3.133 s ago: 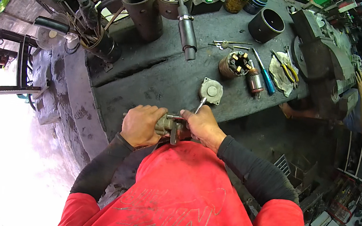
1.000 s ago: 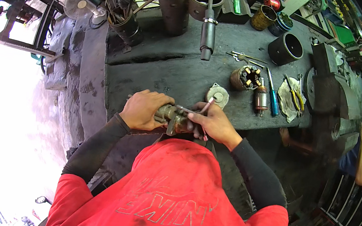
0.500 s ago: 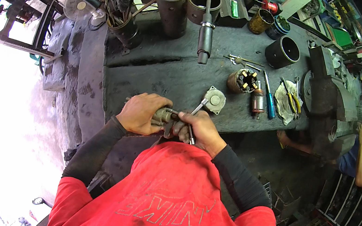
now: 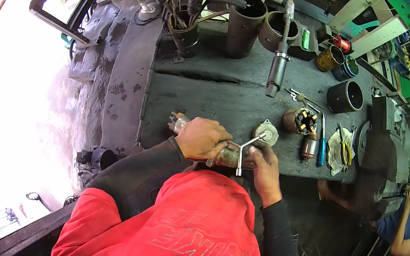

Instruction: The person disassembles and reassembles small electromechanical components on a workbench. They use a T-handle wrench to loosen screws, separate housings, and then reattach parts by hand and with the wrench. The person handles multiple small metal housings, screws, and internal components throughout the process.

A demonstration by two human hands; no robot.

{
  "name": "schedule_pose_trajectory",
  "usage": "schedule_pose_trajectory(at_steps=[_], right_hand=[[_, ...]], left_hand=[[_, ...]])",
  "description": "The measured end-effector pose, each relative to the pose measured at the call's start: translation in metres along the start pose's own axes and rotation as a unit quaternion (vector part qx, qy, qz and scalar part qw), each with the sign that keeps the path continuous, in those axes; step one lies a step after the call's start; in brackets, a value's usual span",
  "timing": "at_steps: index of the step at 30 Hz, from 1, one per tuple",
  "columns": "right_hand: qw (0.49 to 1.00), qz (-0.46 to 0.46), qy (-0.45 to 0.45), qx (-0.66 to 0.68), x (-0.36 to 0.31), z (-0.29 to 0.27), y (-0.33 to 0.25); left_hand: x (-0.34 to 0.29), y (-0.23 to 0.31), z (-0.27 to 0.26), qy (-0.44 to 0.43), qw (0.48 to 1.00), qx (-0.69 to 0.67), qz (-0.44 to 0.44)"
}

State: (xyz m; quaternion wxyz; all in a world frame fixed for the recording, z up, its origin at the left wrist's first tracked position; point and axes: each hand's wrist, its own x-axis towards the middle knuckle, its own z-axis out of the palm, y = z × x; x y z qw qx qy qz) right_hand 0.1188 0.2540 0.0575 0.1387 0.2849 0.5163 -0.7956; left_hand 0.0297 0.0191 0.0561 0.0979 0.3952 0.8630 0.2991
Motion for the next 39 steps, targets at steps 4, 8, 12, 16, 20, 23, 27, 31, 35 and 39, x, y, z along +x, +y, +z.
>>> schedule_pose_trajectory(at_steps=[4, 8, 12, 16, 20, 23, 27, 31, 35, 39], right_hand=[[0.969, 0.039, -0.191, -0.15, 0.011, -0.002, -0.017], [0.477, -0.543, -0.115, -0.682, 0.01, 0.0, -0.021], [0.697, -0.473, 0.079, -0.533, 0.0, -0.005, -0.013], [0.983, 0.027, -0.183, -0.015, 0.007, -0.01, -0.015], [0.488, -0.492, -0.13, -0.709, 0.013, -0.006, -0.019], [0.452, -0.576, -0.061, -0.678, 0.001, -0.004, -0.017], [0.894, -0.313, 0.084, -0.309, -0.011, -0.006, -0.011], [0.958, -0.103, -0.19, -0.189, 0.009, -0.011, -0.017], [0.649, -0.443, -0.105, -0.609, 0.017, -0.017, -0.021], [0.815, -0.344, -0.103, -0.454, 0.0, -0.014, -0.02]], left_hand=[[0.001, 0.001, -0.001, 0.006, 1.0, -0.008, -0.005], [0.001, 0.002, 0.0, 0.005, 1.0, 0.0, -0.022], [0.0, 0.0, 0.001, 0.017, 1.0, 0.0, -0.022], [0.001, 0.001, -0.001, 0.003, 1.0, -0.002, -0.028], [0.001, 0.003, -0.003, -0.002, 0.999, 0.005, -0.043], [0.002, 0.002, -0.003, -0.001, 0.999, -0.001, -0.034], [0.001, 0.001, -0.002, 0.016, 0.999, -0.026, -0.032], [0.001, 0.001, -0.004, 0.011, 0.999, -0.025, -0.022], [0.003, 0.003, -0.007, 0.01, 0.999, -0.024, -0.019], [0.005, 0.005, -0.009, 0.022, 0.998, -0.04, -0.037]])
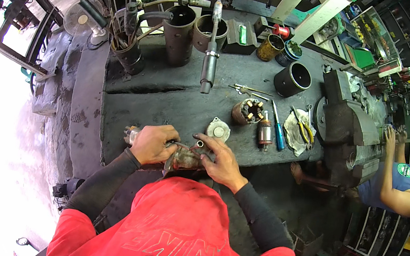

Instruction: The person disassembles and reassembles small electromechanical components on a workbench. They use a T-handle wrench to loosen screws, separate housings, and then reattach parts by hand and with the wrench. The person handles multiple small metal housings, screws, and internal components throughout the process.

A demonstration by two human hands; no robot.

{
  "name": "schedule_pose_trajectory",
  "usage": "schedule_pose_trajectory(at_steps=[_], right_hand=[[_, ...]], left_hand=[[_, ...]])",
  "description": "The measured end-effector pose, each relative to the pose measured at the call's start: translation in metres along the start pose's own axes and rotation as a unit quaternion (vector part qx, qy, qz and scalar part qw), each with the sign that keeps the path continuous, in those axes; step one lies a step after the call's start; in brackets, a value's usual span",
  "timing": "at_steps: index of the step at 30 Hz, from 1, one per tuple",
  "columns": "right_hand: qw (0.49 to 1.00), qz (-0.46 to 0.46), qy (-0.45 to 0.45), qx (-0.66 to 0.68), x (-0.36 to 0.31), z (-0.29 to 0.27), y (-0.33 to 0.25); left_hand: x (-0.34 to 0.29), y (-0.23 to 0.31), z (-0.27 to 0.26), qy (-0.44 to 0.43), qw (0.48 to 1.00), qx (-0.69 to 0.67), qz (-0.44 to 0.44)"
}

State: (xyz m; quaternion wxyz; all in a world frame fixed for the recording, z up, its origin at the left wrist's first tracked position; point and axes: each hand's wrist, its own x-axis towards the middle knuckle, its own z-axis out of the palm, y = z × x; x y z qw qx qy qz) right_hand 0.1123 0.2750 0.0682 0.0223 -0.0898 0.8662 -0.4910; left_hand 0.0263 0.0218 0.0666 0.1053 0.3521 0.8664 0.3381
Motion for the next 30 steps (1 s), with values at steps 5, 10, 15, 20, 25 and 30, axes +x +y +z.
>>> schedule_pose_trajectory(at_steps=[5, 10, 15, 20, 25, 30], right_hand=[[0.895, 0.298, -0.059, 0.326, -0.004, -0.016, -0.019], [0.836, 0.265, -0.177, 0.446, 0.003, -0.014, -0.018], [0.962, -0.156, -0.091, -0.202, 0.006, 0.001, -0.004], [0.991, 0.108, 0.075, -0.008, -0.01, -0.006, -0.008], [0.779, 0.348, -0.076, 0.516, 0.0, -0.001, -0.018], [0.995, 0.033, -0.095, -0.004, 0.018, 0.013, -0.011]], left_hand=[[0.001, 0.001, -0.001, 0.002, 1.0, -0.004, -0.008], [0.003, 0.0, 0.0, 0.018, 1.0, -0.017, 0.015], [0.005, 0.003, 0.0, 0.008, 1.0, -0.011, -0.016], [0.006, 0.004, 0.0, 0.014, 0.999, -0.025, -0.03], [0.007, 0.003, -0.001, 0.013, 1.0, -0.02, -0.017], [0.009, 0.003, 0.0, 0.016, 0.999, -0.032, -0.022]])
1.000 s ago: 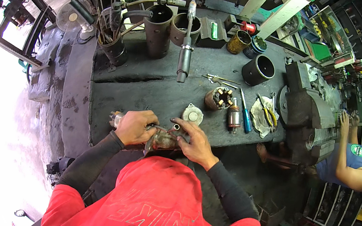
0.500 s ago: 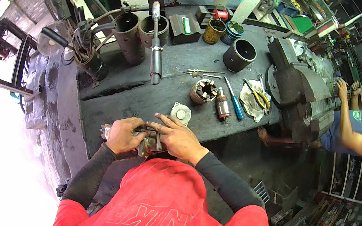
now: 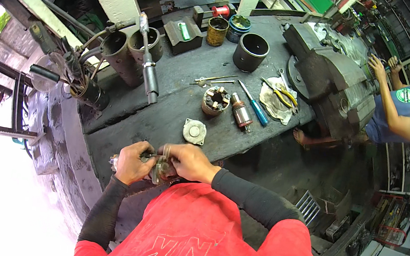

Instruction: The person disassembles and reassembles small electromechanical components on a workbench. They use a T-handle wrench to loosen screws, separate housings, and then reattach parts by hand and with the wrench. The person handles multiple small metal housings, screws, and internal components throughout the process.

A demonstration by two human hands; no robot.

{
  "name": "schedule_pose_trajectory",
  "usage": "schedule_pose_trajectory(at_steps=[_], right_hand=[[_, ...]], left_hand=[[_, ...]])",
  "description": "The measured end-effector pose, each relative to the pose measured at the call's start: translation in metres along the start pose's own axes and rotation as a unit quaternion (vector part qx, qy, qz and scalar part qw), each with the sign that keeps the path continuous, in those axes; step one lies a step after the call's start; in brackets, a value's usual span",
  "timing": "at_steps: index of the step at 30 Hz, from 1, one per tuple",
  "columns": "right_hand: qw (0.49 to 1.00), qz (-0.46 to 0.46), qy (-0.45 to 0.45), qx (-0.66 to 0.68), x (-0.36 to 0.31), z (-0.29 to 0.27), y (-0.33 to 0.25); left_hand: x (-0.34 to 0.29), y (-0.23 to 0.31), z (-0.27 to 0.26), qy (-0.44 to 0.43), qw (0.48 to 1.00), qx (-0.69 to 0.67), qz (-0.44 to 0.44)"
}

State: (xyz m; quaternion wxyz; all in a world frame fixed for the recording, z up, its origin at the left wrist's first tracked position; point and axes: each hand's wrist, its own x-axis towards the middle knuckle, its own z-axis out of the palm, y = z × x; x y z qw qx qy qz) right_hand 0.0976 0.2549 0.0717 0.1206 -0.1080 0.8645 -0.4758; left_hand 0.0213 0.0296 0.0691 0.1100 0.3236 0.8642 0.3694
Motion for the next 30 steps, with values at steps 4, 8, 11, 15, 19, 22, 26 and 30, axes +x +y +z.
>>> schedule_pose_trajectory(at_steps=[4, 8, 11, 15, 19, 22, 26, 30], right_hand=[[0.892, -0.217, 0.192, -0.348, -0.017, -0.008, 0.01], [0.941, 0.239, 0.163, 0.175, -0.027, -0.009, 0.012], [0.837, 0.211, 0.006, 0.505, -0.015, -0.003, 0.013], [0.951, -0.141, 0.019, -0.276, 0.004, 0.002, 0.018], [0.896, -0.241, 0.229, -0.295, -0.006, 0.002, 0.02], [0.958, 0.008, 0.28, 0.057, -0.013, -0.004, 0.022], [0.899, 0.118, -0.096, 0.411, -0.002, -0.014, 0.026], [0.957, -0.17, -0.053, -0.229, 0.013, -0.012, 0.022]], left_hand=[[0.0, 0.0, 0.002, -0.003, 1.0, -0.008, -0.025], [-0.001, 0.001, 0.001, 0.0, 0.999, 0.003, -0.035], [0.001, 0.001, 0.0, -0.012, 0.999, -0.005, -0.031], [0.005, 0.002, -0.002, 0.012, 1.0, 0.019, 0.02], [0.006, 0.003, -0.002, -0.012, 1.0, -0.003, -0.001], [0.005, 0.004, -0.002, -0.003, 1.0, -0.001, -0.014], [0.008, 0.005, -0.003, -0.008, 1.0, 0.001, -0.013], [0.01, 0.003, -0.003, -0.004, 1.0, 0.01, -0.001]])
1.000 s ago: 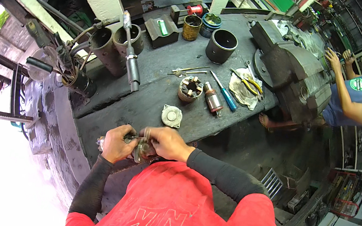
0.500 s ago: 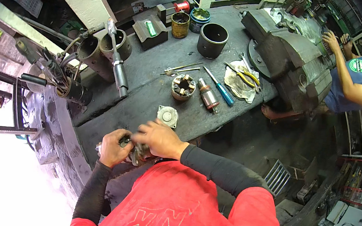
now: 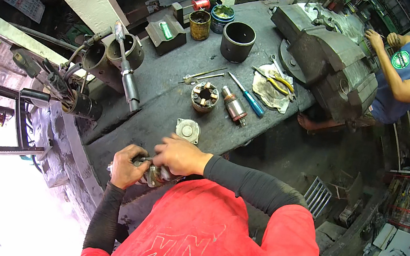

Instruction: The person disassembles and reassembles small electromechanical components on a workbench. They use a T-handle wrench to loosen screws, separate housings, and then reattach parts by hand and with the wrench. The person handles multiple small metal housings, screws, and internal components throughout the process.

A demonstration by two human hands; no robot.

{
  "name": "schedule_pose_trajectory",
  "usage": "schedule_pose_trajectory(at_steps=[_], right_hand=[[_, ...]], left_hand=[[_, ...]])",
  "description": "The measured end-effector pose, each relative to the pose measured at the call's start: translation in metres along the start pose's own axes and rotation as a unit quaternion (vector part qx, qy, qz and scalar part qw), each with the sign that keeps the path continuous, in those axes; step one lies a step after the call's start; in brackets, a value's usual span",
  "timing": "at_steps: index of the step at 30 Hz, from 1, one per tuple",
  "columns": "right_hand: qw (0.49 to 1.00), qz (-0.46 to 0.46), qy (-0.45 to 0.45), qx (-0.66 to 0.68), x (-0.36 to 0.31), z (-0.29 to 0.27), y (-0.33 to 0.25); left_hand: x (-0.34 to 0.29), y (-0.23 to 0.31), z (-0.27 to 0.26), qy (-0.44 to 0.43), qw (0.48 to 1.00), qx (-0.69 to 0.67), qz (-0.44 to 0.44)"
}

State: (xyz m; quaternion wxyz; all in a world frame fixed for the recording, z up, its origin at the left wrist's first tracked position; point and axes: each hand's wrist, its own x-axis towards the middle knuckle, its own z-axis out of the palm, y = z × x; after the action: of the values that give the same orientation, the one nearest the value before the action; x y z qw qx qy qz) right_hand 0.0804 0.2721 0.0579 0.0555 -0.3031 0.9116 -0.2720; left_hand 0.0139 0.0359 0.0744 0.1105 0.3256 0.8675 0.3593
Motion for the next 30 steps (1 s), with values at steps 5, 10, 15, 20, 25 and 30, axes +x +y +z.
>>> schedule_pose_trajectory(at_steps=[5, 10, 15, 20, 25, 30], right_hand=[[0.963, -0.143, 0.119, -0.193, -0.008, -0.004, 0.004], [0.977, -0.018, 0.144, -0.154, -0.027, -0.008, 0.03], [0.975, 0.103, 0.179, -0.084, 0.017, 0.018, 0.052], [0.971, 0.139, 0.131, -0.145, 0.078, 0.033, 0.079], [0.962, 0.141, 0.15, -0.178, 0.067, 0.028, 0.073], [0.917, 0.232, 0.092, 0.311, 0.045, 0.034, 0.013]], left_hand=[[-0.001, -0.004, 0.003, -0.011, 0.998, 0.055, 0.017], [-0.003, -0.001, 0.0, 0.005, 0.997, 0.083, -0.011], [0.003, 0.002, -0.001, 0.001, 0.991, 0.089, -0.102], [0.004, -0.006, 0.002, 0.025, 0.997, 0.06, 0.041], [-0.005, -0.01, 0.003, 0.039, 0.998, 0.055, -0.02], [-0.009, -0.008, 0.005, 0.048, 0.999, 0.021, -0.014]])
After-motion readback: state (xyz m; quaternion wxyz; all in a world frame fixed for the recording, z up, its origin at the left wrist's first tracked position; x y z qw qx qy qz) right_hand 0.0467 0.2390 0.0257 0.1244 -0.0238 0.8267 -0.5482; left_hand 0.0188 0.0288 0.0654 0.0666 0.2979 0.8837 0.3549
